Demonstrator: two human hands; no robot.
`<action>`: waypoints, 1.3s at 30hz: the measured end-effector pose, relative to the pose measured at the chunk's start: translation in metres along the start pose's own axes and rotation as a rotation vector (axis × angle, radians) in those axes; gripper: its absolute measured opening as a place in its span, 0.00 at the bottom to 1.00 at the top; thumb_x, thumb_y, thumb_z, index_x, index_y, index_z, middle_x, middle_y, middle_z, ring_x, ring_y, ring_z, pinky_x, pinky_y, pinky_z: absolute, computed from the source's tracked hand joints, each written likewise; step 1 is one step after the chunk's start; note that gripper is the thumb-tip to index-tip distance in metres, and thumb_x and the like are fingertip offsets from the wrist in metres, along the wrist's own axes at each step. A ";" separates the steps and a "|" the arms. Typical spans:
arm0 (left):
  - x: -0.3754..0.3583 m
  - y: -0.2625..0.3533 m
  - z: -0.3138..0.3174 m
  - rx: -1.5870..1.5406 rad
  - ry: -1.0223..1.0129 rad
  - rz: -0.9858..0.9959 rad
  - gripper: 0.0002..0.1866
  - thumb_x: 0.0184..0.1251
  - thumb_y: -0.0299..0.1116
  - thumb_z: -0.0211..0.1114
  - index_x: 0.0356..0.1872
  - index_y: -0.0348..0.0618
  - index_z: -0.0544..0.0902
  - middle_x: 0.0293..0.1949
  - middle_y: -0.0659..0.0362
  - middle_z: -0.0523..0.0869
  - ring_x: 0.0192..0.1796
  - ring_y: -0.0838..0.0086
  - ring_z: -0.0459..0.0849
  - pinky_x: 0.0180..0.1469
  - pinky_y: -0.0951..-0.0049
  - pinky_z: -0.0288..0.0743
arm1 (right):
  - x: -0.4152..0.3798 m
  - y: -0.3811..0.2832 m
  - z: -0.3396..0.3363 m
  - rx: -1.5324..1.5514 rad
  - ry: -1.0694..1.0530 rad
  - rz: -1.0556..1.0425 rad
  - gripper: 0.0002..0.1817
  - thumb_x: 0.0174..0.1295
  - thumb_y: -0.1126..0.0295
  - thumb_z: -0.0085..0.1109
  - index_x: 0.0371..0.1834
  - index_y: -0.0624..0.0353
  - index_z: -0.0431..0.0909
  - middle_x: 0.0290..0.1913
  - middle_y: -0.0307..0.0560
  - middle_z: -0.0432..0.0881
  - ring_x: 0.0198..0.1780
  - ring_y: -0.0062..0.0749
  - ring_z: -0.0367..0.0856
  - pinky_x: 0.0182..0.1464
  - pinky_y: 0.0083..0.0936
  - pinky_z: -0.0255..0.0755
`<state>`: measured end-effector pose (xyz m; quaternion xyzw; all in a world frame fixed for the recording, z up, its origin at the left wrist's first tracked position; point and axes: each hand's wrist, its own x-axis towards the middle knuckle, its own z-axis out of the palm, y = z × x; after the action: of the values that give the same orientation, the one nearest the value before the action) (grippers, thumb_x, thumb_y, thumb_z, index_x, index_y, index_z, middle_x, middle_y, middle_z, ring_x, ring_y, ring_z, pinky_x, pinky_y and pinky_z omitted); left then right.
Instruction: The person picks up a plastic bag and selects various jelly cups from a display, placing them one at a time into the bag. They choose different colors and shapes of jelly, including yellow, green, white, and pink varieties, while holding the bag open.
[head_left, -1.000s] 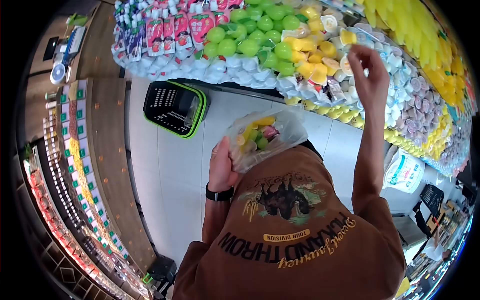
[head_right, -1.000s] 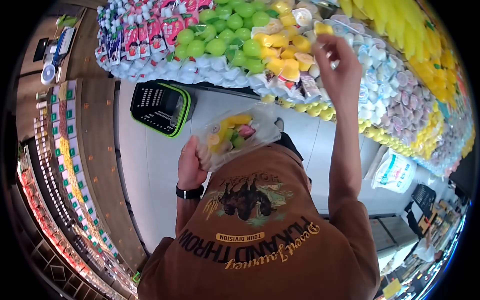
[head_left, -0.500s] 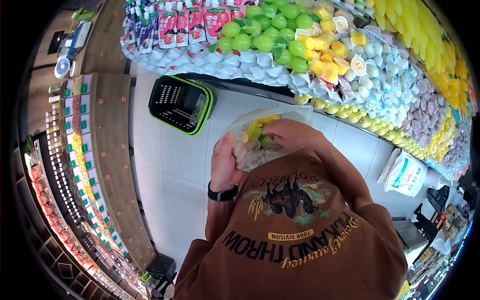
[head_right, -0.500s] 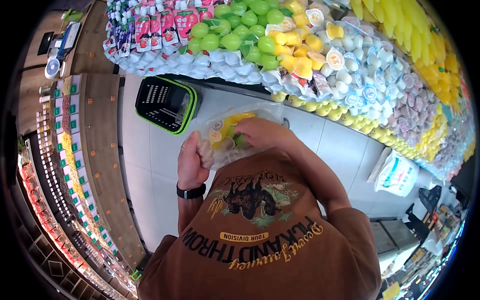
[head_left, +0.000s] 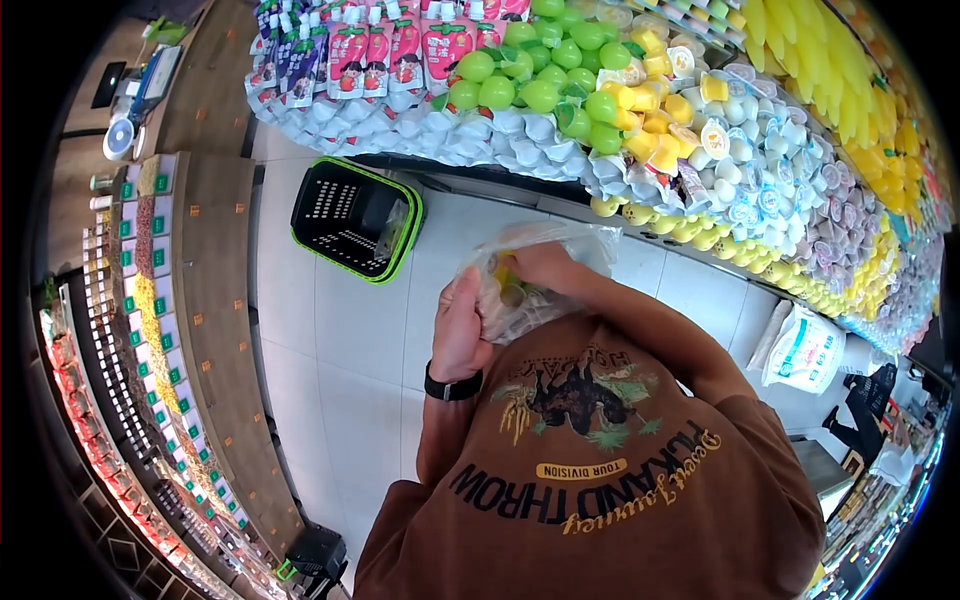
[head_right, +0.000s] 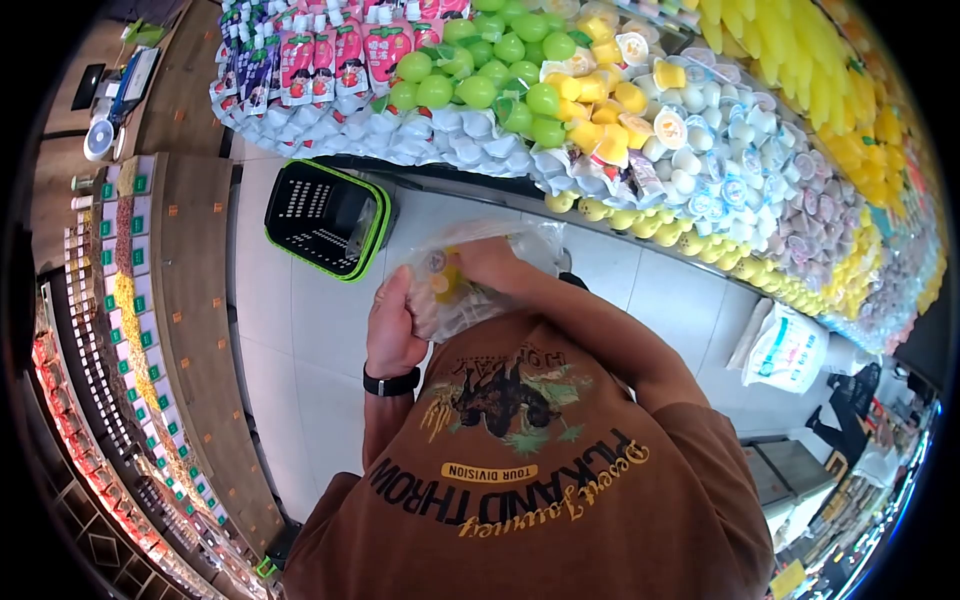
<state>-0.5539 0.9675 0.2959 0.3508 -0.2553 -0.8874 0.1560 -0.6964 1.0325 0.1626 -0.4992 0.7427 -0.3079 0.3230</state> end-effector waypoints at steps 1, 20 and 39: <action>0.000 0.001 -0.001 -0.006 -0.001 0.000 0.14 0.77 0.39 0.51 0.41 0.41 0.80 0.34 0.63 0.84 0.30 0.80 0.79 0.34 0.78 0.73 | 0.002 -0.002 -0.001 -0.033 -0.031 0.017 0.13 0.63 0.67 0.54 0.49 0.58 0.78 0.40 0.53 0.83 0.44 0.50 0.82 0.47 0.38 0.74; -0.002 -0.004 0.009 -0.023 0.151 0.017 0.13 0.77 0.38 0.51 0.38 0.43 0.80 0.31 0.64 0.83 0.28 0.81 0.78 0.29 0.79 0.71 | -0.034 -0.027 -0.056 -0.434 -0.095 -0.213 0.11 0.55 0.69 0.64 0.42 0.58 0.79 0.40 0.50 0.80 0.46 0.48 0.79 0.44 0.39 0.73; -0.009 0.006 -0.002 0.150 0.098 0.021 0.15 0.78 0.44 0.49 0.29 0.51 0.68 0.17 0.72 0.62 0.14 0.85 0.56 0.15 0.81 0.46 | -0.039 -0.011 -0.030 0.367 -0.354 0.079 0.27 0.57 0.56 0.65 0.58 0.56 0.73 0.54 0.51 0.80 0.53 0.38 0.79 0.55 0.32 0.72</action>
<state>-0.5455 0.9659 0.3036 0.4016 -0.3167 -0.8460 0.1508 -0.7026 1.0699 0.1956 -0.4488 0.6253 -0.3326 0.5450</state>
